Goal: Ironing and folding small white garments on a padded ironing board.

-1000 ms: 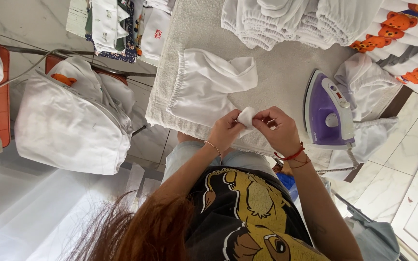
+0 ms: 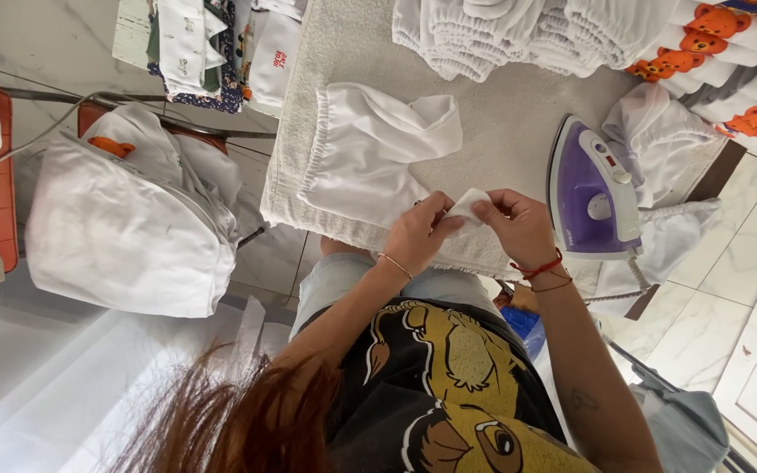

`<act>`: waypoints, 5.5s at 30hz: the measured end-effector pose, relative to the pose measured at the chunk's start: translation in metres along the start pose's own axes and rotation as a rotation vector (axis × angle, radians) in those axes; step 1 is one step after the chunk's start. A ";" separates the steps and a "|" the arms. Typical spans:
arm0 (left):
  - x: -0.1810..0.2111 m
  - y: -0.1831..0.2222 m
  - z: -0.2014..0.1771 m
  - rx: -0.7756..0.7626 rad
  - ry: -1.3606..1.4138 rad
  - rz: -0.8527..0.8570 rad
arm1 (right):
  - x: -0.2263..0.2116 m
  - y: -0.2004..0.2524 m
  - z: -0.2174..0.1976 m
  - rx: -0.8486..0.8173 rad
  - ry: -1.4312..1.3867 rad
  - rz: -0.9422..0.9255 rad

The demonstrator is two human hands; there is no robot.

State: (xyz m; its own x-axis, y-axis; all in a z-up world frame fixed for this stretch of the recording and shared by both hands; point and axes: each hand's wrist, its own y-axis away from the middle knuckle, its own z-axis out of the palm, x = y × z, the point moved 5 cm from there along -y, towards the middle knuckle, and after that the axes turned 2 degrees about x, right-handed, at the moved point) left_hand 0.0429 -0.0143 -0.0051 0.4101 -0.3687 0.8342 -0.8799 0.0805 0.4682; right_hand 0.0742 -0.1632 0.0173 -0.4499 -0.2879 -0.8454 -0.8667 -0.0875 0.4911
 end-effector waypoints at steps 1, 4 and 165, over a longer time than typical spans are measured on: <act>0.000 -0.001 0.001 0.008 0.021 0.042 | 0.002 -0.004 -0.002 -0.005 0.043 -0.011; 0.020 0.008 0.000 0.125 -0.132 0.329 | -0.030 0.000 -0.006 -0.005 0.091 -0.162; -0.063 -0.086 0.047 -0.096 -0.153 -0.056 | 0.049 -0.034 -0.008 0.294 0.483 0.145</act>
State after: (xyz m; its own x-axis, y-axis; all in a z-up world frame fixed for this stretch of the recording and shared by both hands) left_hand 0.0812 -0.0412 -0.1118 0.4104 -0.5111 0.7552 -0.8265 0.1414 0.5449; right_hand 0.0834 -0.1819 -0.0390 -0.4791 -0.6852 -0.5486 -0.8580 0.2335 0.4576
